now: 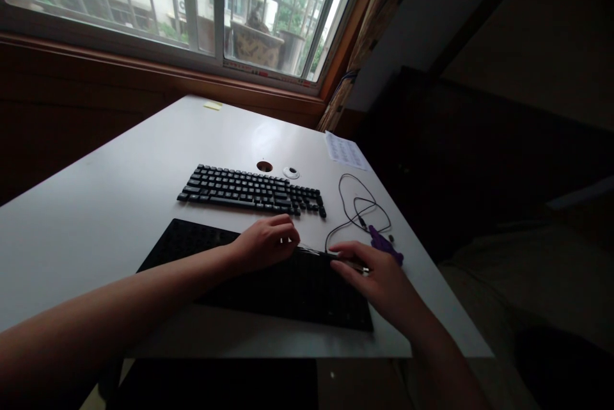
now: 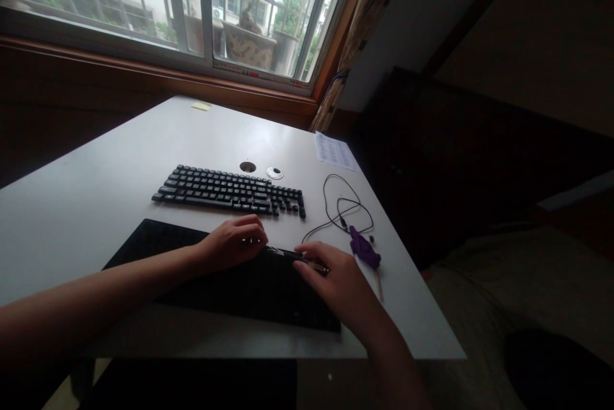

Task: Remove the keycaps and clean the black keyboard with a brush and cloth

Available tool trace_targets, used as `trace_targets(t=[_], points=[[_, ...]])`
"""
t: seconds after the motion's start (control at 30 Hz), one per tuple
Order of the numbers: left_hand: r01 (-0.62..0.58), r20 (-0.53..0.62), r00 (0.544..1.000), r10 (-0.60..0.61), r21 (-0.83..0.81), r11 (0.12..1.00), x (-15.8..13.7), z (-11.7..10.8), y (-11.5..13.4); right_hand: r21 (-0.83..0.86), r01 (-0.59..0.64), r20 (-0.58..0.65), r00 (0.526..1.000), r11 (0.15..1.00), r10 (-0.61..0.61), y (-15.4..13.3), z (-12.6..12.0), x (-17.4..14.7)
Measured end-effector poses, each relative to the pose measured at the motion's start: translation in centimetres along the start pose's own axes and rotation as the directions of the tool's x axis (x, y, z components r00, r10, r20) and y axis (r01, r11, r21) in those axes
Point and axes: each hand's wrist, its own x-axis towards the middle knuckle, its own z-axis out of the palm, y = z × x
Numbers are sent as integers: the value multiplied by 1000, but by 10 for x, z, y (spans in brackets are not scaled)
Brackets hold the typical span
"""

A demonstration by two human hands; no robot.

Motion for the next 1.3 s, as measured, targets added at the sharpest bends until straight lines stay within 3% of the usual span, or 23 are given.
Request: trace_targets(t=[0.17,0.33,0.43,0.6,0.87,1.1,1.3], points=[[-149,195,968,157,-56,987,-3,-3,9,304,-14,-57,998,952,33,3,18,-18],[-317,342,882,323,-73,945,-5,-6,21,225,96,-70,994,970,-82,-2,42,-25],[-348,388,856,341,-56,936,-5,-6,21,194,61,-111,993,979,-40,2,42,-35],[-341,415,851,323,-31,939,-5,-3,18,38,-45,-237,970,998,53,25,38,-63],[-348,438,846,305,19,937,-7,-1,17,-180,9,-353,933,984,-73,31,55,-74],[-384,382,855,351,13,923,-6,1,17,-280,6,-291,953,960,-91,26,67,-72],[-403,378,849,369,12,915,-6,2,17,-316,-43,-181,983,948,-16,26,71,-69]])
